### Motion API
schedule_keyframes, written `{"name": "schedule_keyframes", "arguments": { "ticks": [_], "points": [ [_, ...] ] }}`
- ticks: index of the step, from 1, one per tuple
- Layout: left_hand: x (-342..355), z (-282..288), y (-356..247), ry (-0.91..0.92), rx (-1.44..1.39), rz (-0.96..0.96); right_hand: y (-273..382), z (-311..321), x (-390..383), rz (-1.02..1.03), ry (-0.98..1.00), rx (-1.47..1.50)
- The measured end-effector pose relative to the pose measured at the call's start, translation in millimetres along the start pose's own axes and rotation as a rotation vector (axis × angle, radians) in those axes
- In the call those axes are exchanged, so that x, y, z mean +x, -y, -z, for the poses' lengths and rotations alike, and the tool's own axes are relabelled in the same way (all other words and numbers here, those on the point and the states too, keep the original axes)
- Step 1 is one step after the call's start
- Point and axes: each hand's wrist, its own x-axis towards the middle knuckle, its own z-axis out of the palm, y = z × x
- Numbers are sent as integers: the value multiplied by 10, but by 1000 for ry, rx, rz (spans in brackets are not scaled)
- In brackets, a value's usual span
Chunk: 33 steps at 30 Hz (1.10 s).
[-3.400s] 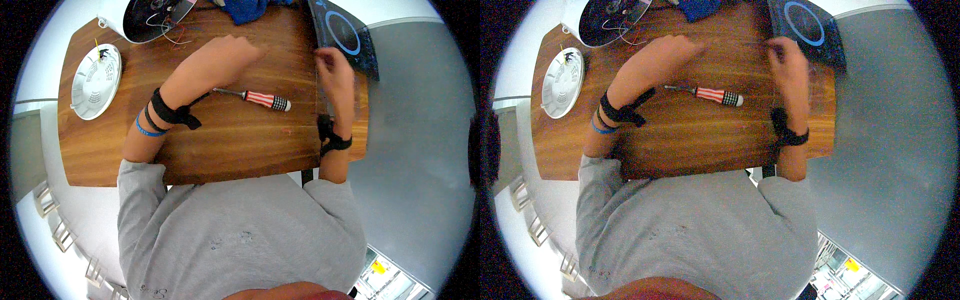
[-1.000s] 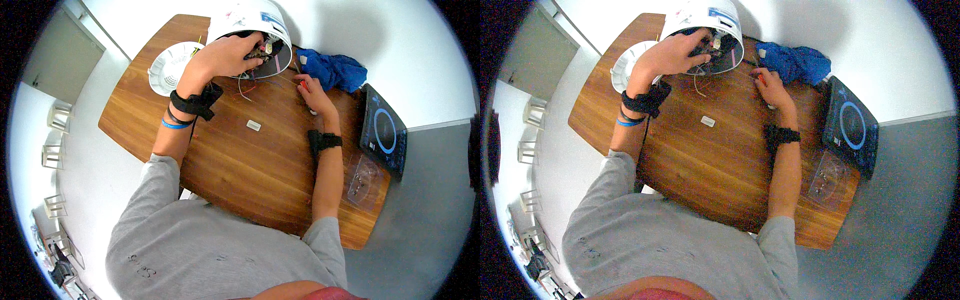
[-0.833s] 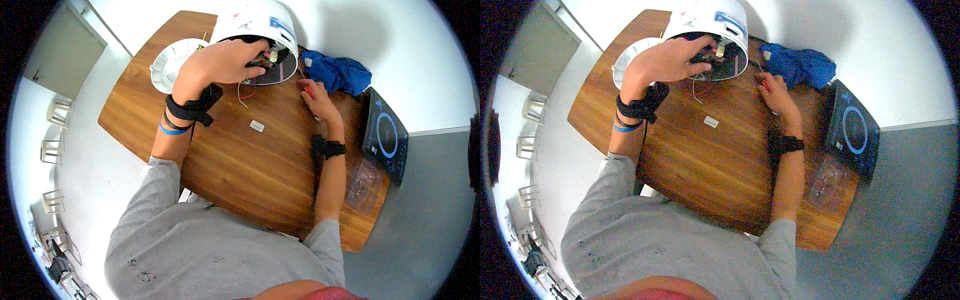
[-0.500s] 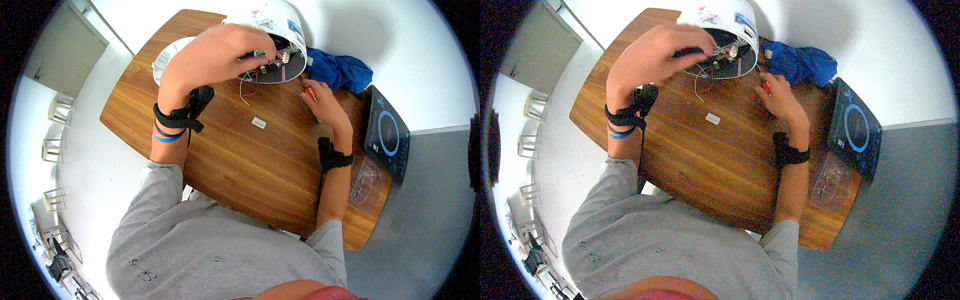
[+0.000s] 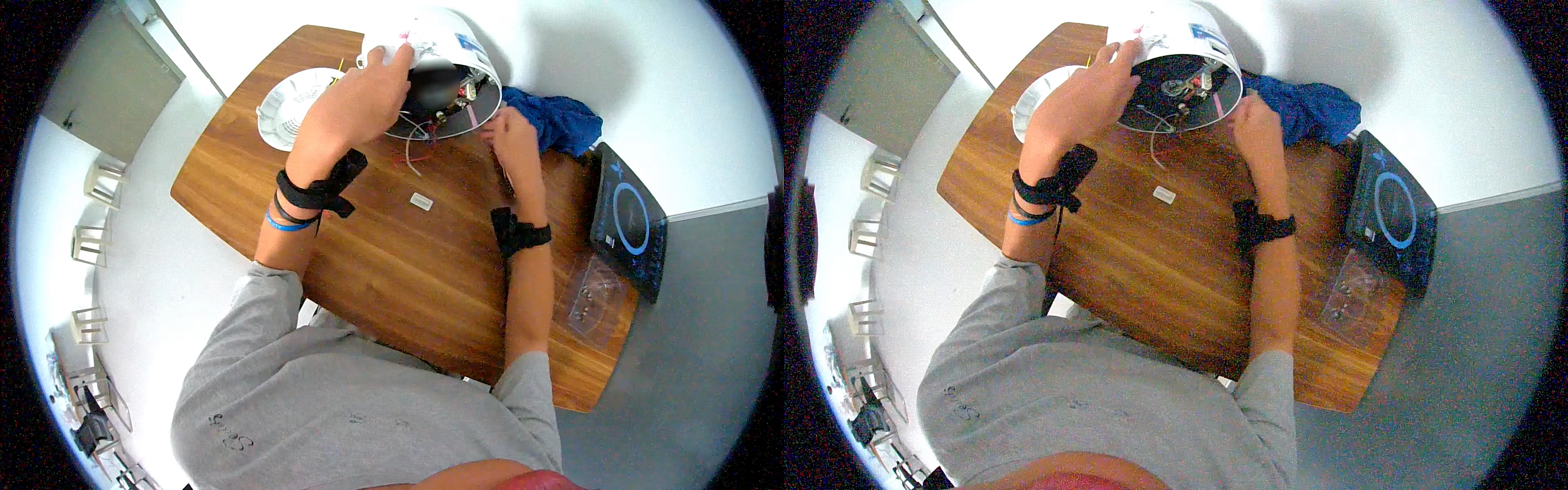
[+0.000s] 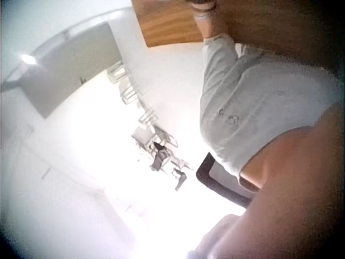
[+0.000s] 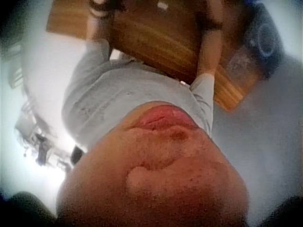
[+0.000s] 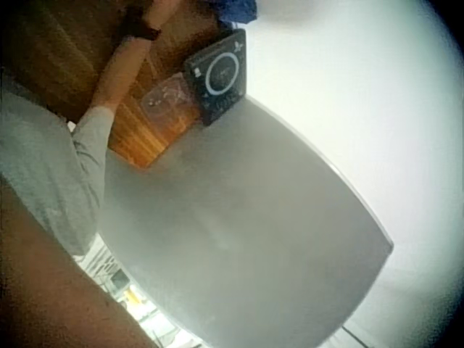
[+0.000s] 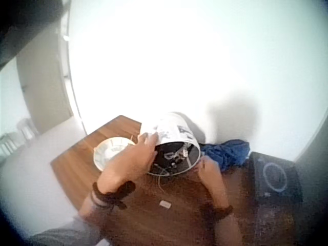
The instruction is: The person uses a screwdriver to loosen and tighten screws on the internal components of a disassembled white appliance. They repeatedly adjust wires and parts inside the device while working at a wooden table.
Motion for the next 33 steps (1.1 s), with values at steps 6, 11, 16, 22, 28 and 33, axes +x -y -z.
{"name": "schedule_keyframes", "arguments": {
  "ticks": [6, 11, 16, 22, 28, 33],
  "points": [
    [65, -152, -161, -178, 144, 58, 140, 315, 52, 54, -100, -30],
    [33, -216, -193, -172, 50, 135, -301, 16, 209, 210, 229, 54],
    [-196, -309, 41, -173, -213, 142, -370, -137, 287, 83, 18, -79],
    [-444, -659, 31, -79, -454, 70, 321, 411, -69, 68, -250, -552],
    [-410, -889, 3, 223, -519, 75, 584, 696, -322, 168, -454, -690],
    [-345, -829, 139, 284, -403, -77, 821, 808, -517, 315, -523, -585]
  ]
}}
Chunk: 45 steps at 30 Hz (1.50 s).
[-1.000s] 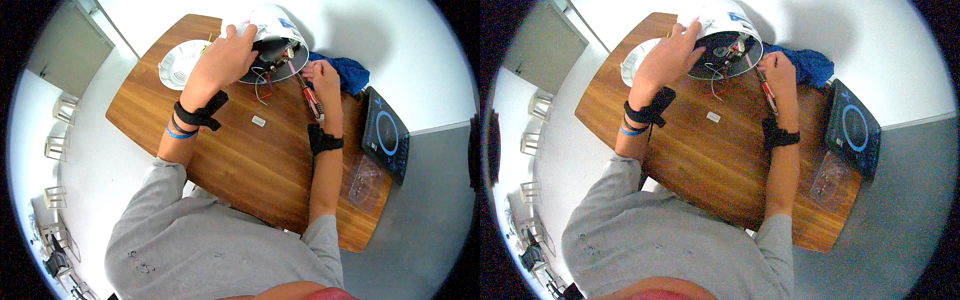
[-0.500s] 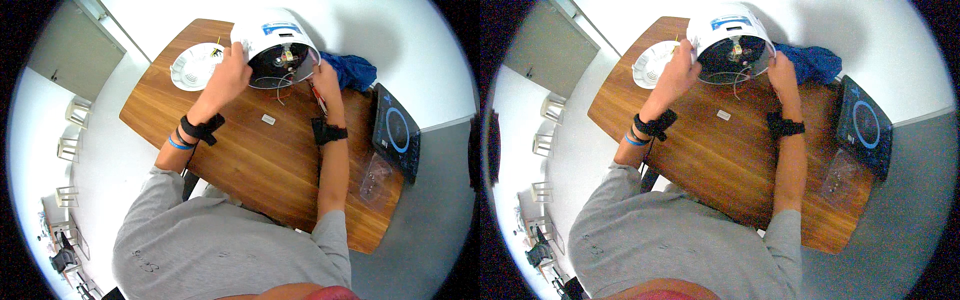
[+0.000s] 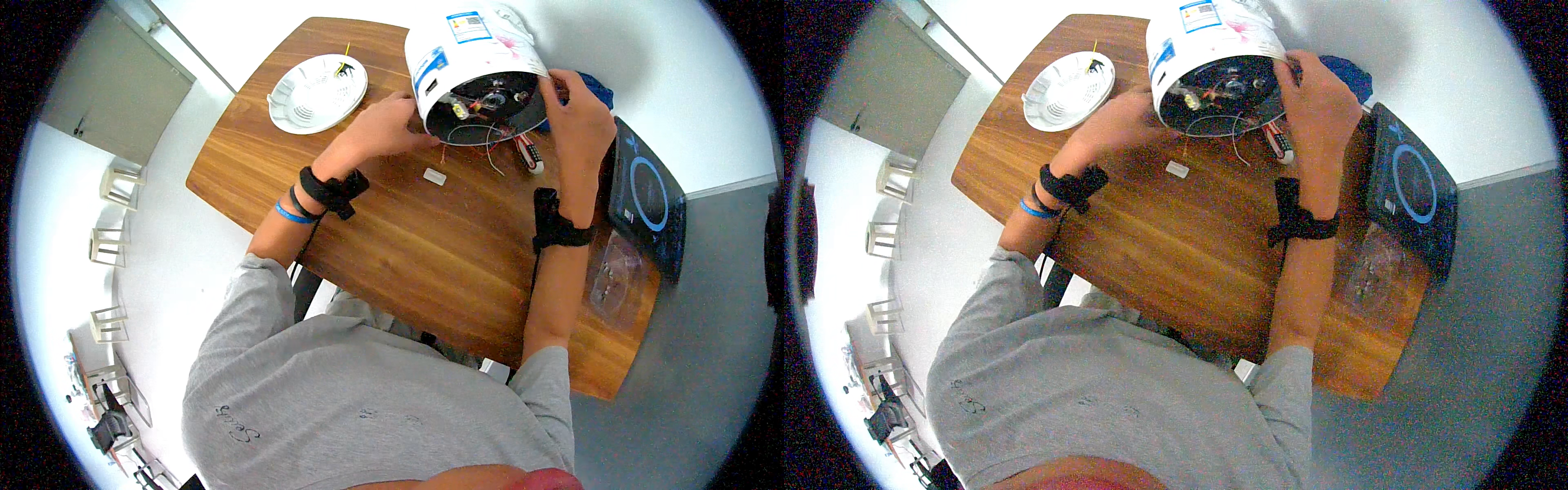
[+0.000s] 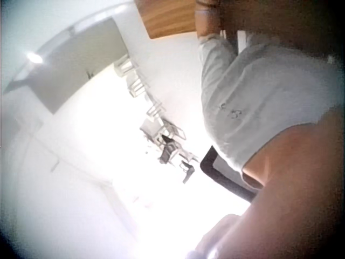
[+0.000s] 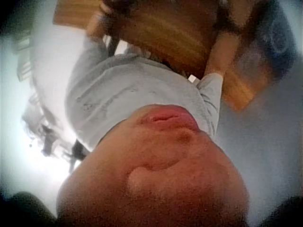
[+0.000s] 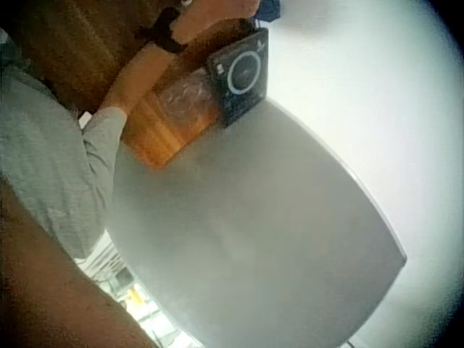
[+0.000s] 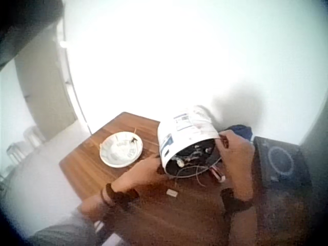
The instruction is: The person uses a screwdriver to loosen and tighten screws on the internal components of a disassembled white appliance. They repeatedly adjust wires and parts inside the device while working at a wooden table.
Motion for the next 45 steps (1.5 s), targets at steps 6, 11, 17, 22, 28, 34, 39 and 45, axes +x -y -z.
{"name": "schedule_keyframes", "arguments": {
  "ticks": [6, 11, 17, 22, 28, 34, 39, 45],
  "points": [
    [-39, 306, 92, -232, -7, -149, 319, 159, -17, 85, 29, 171],
    [-171, 465, -43, -211, -253, -159, 405, 71, -74, 182, 41, 444],
    [-276, 609, -3, -139, -346, -90, 412, 157, -44, 150, 365, 834],
    [-254, 470, 234, -248, -241, -95, -103, -109, -21, -37, 529, 883],
    [-185, 480, 160, -110, -573, 123, -563, -311, -272, -138, 1129, 343],
    [149, 450, 263, 68, -732, 207, -853, -842, -458, -29, 993, 143],
    [534, 329, 572, 44, -425, -254, -1301, -840, -376, -2, 1184, -20],
    [501, 329, 365, 66, -347, -37, -823, 439, -43, -488, 1044, 77]
  ]
}}
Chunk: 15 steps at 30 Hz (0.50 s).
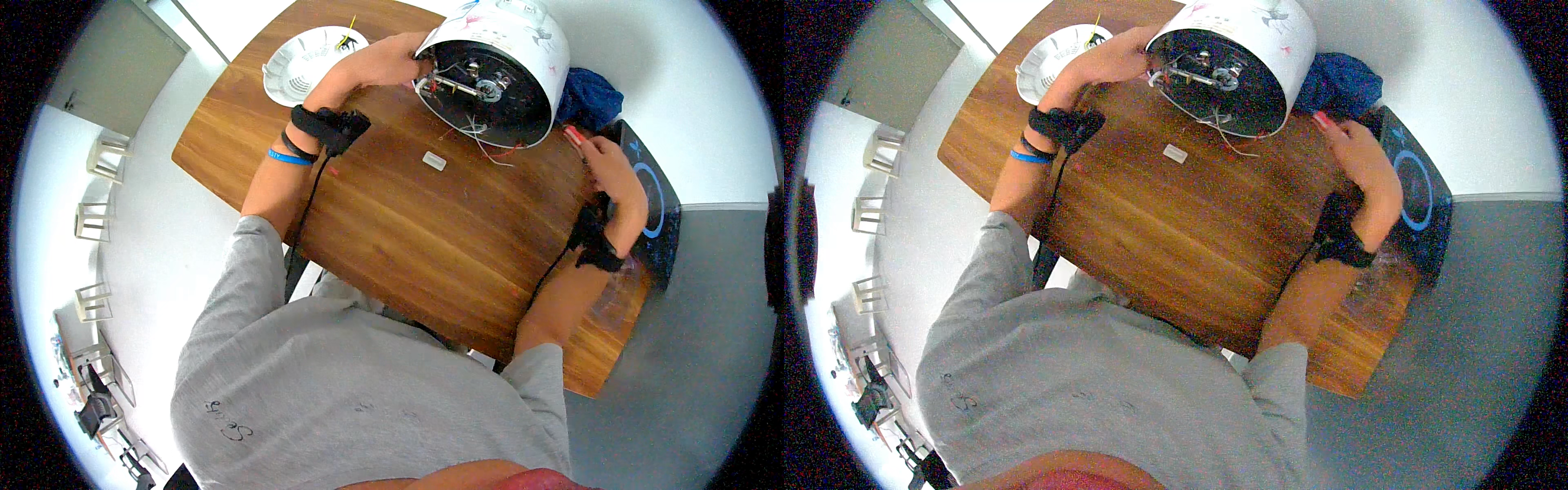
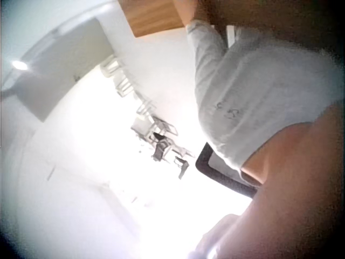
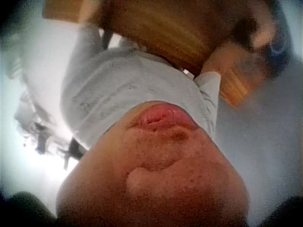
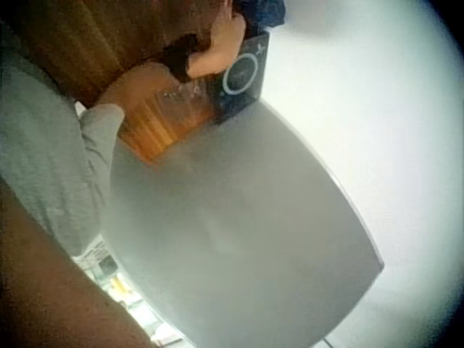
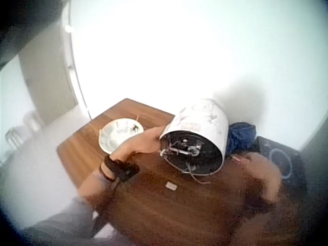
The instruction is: The person uses a screwdriver to loosen and tighten screws on the internal components of a disassembled white appliance. They repeatedly adjust wires and parts inside the device while working at a wooden table.
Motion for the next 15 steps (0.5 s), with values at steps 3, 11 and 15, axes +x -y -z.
{"name": "schedule_keyframes", "arguments": {
  "ticks": [3, 11, 15],
  "points": [
    [16, -13, -17, -60, 125, -71, 28, 141, -360, 31, -197, -27],
    [164, 66, -144, -94, 293, -194, 191, 447, -1107, 169, -538, -3],
    [148, 58, -475, -91, 346, -14, 413, 381, -1407, 377, -559, -24]
  ]
}}
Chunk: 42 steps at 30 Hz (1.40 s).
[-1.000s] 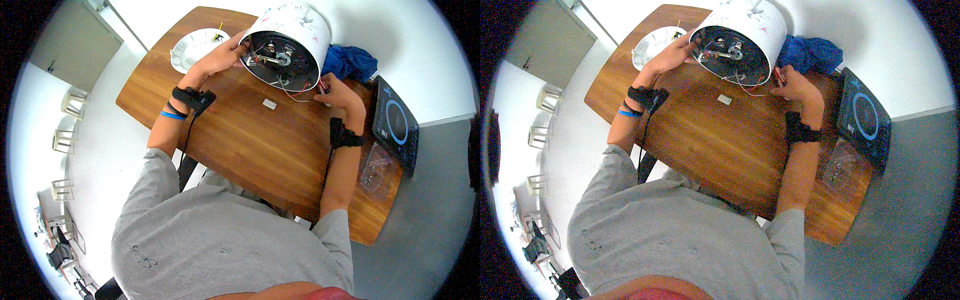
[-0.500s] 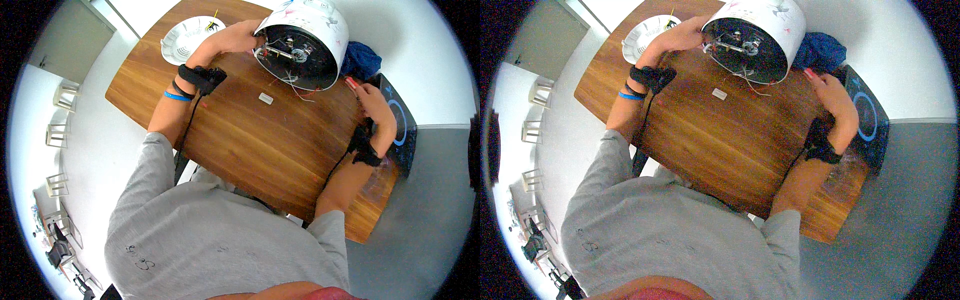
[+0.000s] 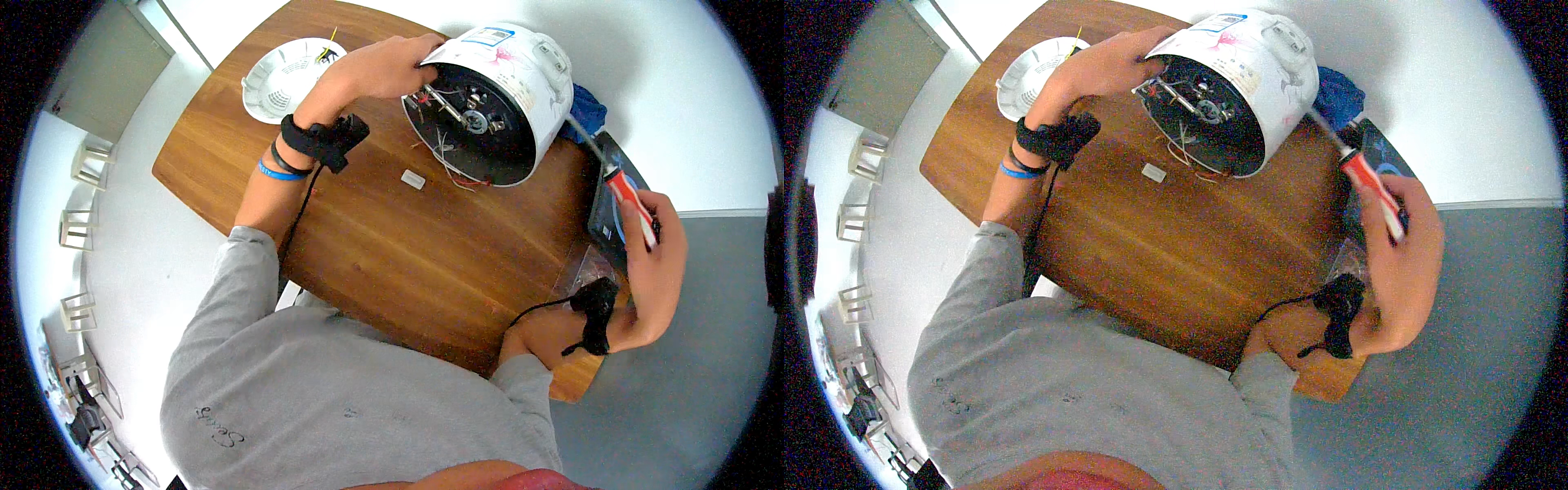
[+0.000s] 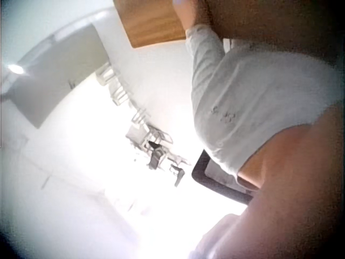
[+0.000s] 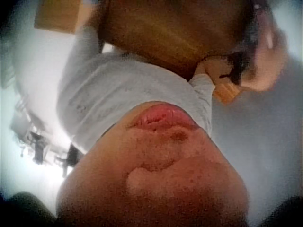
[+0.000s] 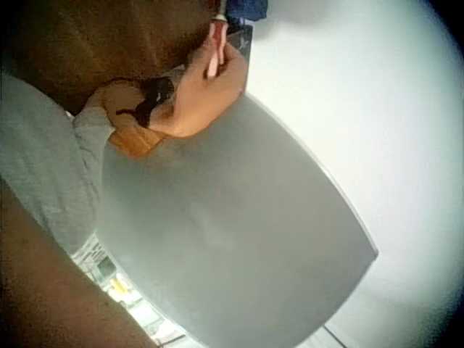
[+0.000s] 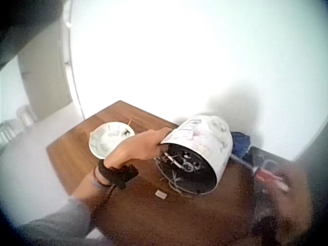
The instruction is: The person uses a screwdriver to loosen and tighten screws on the internal components of a disassembled white appliance. They repeatedly adjust wires and parts inside the device while working at a wooden table.
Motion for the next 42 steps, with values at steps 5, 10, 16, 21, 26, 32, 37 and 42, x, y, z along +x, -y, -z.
{"name": "schedule_keyframes", "arguments": {
  "ticks": [5, 10, 16, 21, 26, 32, 37, 42],
  "points": [
    [-10, -52, -96, 27, -19, 24, 476, -205, 126, 270, 133, 14],
    [12, -77, 15, -4, 71, -61, 642, -767, 425, 519, -136, -154],
    [28, -23, 118, 4, 18, -88, 560, -966, 549, 549, -302, -283],
    [53, -121, 178, -71, -64, -118, 570, -1094, 604, 507, -340, -279],
    [41, -127, 134, -31, -87, -42, 574, -1217, 666, 584, -400, -280],
    [6, -146, 188, -65, -53, -88, 599, -1165, 641, 596, -378, -262],
    [27, -160, 212, -50, -40, -62, 661, -1217, 611, 591, -388, -236],
    [39, -149, 223, 3, 17, -14, 670, -1240, 610, 583, -382, -231]
  ]
}}
